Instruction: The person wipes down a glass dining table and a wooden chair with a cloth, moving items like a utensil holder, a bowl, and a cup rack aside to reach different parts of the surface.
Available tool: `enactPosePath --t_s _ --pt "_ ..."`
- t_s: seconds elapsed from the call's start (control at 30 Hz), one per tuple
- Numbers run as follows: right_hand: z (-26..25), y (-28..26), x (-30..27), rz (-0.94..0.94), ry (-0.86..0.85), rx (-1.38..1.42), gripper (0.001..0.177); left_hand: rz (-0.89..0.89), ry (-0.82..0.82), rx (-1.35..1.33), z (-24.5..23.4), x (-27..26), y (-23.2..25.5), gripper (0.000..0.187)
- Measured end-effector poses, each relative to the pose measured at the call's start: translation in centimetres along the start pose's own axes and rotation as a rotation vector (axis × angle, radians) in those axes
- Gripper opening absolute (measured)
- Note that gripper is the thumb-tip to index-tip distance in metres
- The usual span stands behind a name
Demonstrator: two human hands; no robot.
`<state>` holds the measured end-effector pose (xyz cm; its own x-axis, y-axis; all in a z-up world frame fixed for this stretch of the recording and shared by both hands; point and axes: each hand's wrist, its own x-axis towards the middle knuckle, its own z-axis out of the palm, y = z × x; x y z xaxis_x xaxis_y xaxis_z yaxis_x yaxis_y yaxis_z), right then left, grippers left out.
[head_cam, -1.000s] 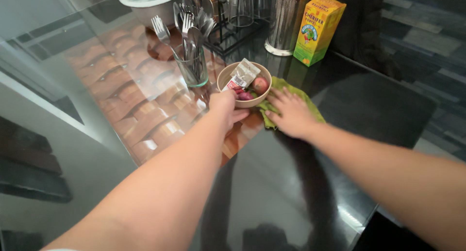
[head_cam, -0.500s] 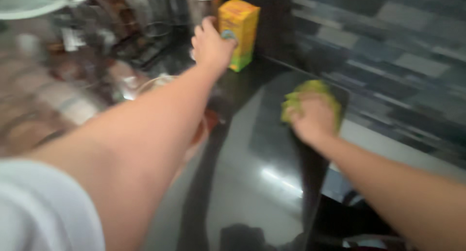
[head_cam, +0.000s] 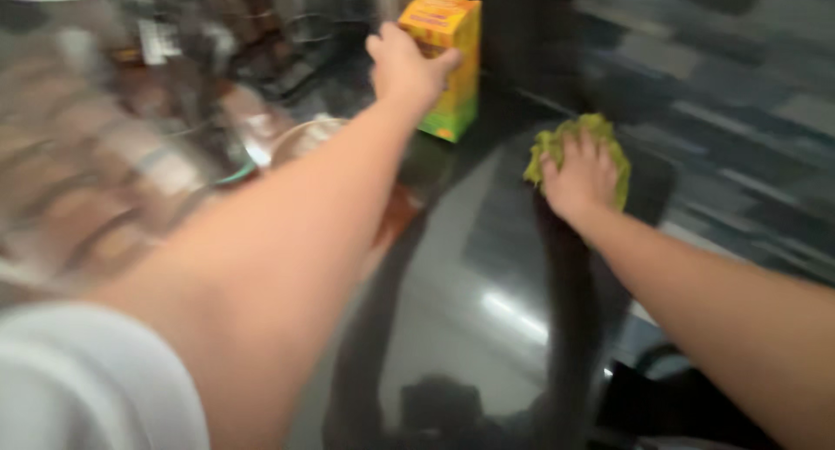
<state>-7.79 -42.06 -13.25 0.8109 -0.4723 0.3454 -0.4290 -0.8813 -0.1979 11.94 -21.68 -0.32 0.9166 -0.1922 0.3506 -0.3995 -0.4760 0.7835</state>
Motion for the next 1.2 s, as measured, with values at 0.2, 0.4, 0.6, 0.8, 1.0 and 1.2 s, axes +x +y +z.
enactPosePath --t_s 0.2,0.4,0.6,0.8,1.0,1.2 --pt "5.9 -9.0 9.6 -0.149 -0.066 0.192 0.058 -0.007 0.101 0.073 -6.4 -2.2 0.5 0.081" --pt "4.8 -17.5 6.6 -0.461 -0.230 0.168 0.037 0.050 0.126 0.095 -9.4 -1.6 0.0 0.080" --pt "-1.1 -9.2 6.8 -0.428 -0.255 0.240 0.051 0.102 0.087 0.081 -6.5 -1.9 -0.6 0.080" --pt "-2.5 2.5 0.2 -0.099 -0.097 -0.025 0.073 0.088 0.022 0.027 -1.2 -2.6 1.2 0.078" --pt "-6.0 1.5 -8.3 0.096 -0.093 -0.110 0.073 0.070 -0.030 0.031 3.9 -1.6 3.2 0.079" --pt "-7.8 -6.6 -11.9 -0.441 -0.050 0.141 0.058 0.090 -0.068 0.053 5.6 0.9 3.1 0.086"
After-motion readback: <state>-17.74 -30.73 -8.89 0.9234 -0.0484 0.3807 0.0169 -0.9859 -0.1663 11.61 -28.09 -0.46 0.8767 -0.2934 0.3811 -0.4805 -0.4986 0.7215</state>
